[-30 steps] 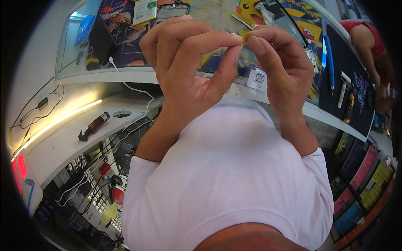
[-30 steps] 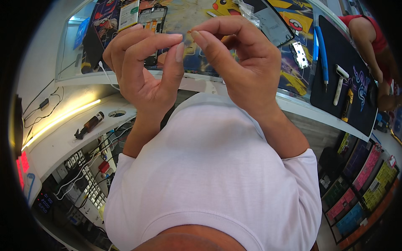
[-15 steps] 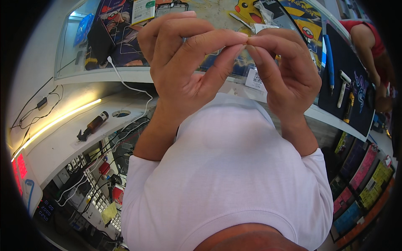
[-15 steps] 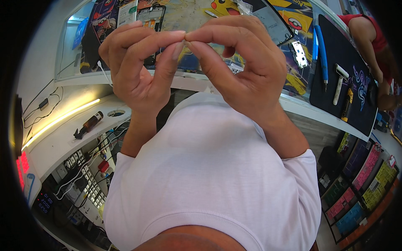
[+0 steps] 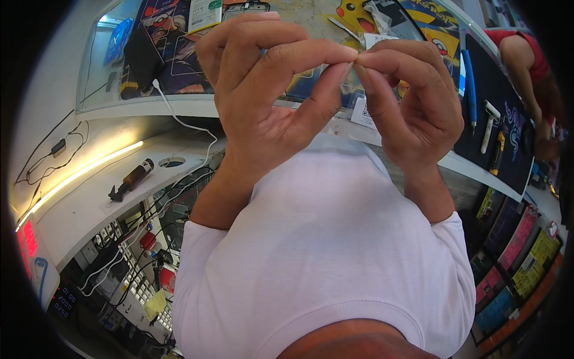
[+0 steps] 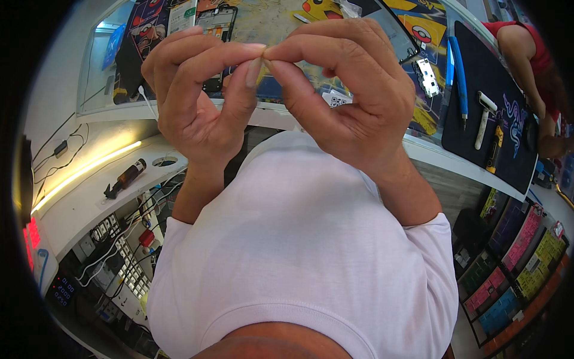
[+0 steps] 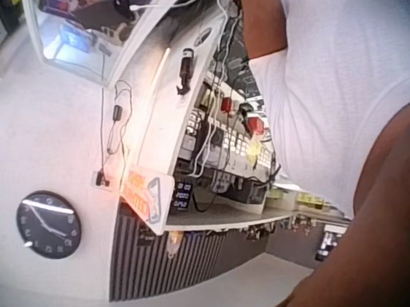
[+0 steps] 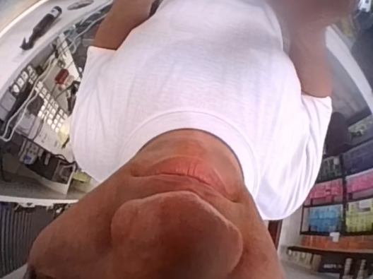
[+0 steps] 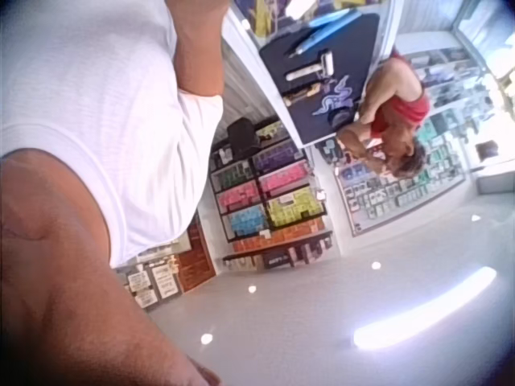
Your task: The person uses a yellow rotary tool to work on the internal frame of a disassembled mobile phone. They then open a small plastic bag, remove a tiny component, and attach it to the phone's internal circuitry.
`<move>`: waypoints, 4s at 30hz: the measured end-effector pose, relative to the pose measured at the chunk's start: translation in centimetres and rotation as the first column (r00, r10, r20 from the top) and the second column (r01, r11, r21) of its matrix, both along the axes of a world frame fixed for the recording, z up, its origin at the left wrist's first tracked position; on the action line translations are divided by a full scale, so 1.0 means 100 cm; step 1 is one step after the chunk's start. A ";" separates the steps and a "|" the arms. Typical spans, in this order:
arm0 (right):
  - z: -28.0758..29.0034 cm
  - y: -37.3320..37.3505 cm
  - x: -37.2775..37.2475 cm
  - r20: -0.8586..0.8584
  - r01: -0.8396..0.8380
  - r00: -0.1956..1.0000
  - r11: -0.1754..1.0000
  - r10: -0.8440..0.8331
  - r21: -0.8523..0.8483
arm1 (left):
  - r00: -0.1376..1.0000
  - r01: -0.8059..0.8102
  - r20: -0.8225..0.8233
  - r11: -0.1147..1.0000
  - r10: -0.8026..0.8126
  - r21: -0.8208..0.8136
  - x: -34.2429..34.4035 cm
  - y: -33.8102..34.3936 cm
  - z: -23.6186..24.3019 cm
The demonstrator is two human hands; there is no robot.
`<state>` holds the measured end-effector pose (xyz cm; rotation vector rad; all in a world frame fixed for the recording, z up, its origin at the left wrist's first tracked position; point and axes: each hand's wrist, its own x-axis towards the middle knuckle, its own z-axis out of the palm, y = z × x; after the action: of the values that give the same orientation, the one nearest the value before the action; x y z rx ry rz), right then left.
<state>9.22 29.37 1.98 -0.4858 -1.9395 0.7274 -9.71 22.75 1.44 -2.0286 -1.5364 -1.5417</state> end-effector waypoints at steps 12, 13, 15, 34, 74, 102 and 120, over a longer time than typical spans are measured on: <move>-0.002 -0.007 -0.003 -0.242 -0.175 0.969 0.841 0.055 -0.512 | 0.931 0.168 0.346 0.979 -0.118 -0.118 0.001 0.003 -0.007; -0.003 -0.006 -0.003 -0.293 -0.198 0.956 0.809 0.033 -0.554 | 0.949 0.117 0.307 0.984 -0.070 -0.137 0.000 0.006 -0.009; -0.003 -0.003 -0.001 -0.342 -0.255 0.940 0.660 -0.004 -0.706 | 0.972 0.024 0.233 0.989 0.010 -0.146 -0.004 0.012 -0.015; -0.009 -0.001 -0.005 -0.572 -0.518 0.815 0.328 -0.091 -0.790 | 0.865 0.294 0.479 0.924 -0.149 -0.244 0.018 0.011 -0.013; -0.012 -0.011 -0.007 -0.215 -0.020 0.974 0.917 -0.072 -0.398 | 0.998 -0.030 0.049 0.999 0.029 0.030 0.002 0.002 -0.009; -0.012 -0.005 -0.011 -0.129 0.089 0.989 0.990 -0.075 0.107 | 0.997 -0.071 0.006 0.997 0.071 0.042 0.002 -0.005 -0.006; -0.009 -0.006 -0.006 -0.077 0.086 0.994 0.995 -0.082 0.048 | 0.990 -0.098 -0.103 0.993 0.091 -0.063 0.005 -0.009 0.004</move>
<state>8.65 28.77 1.03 -0.4988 -1.8515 0.6318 -9.19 21.84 1.88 -2.0034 -1.6428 -1.3503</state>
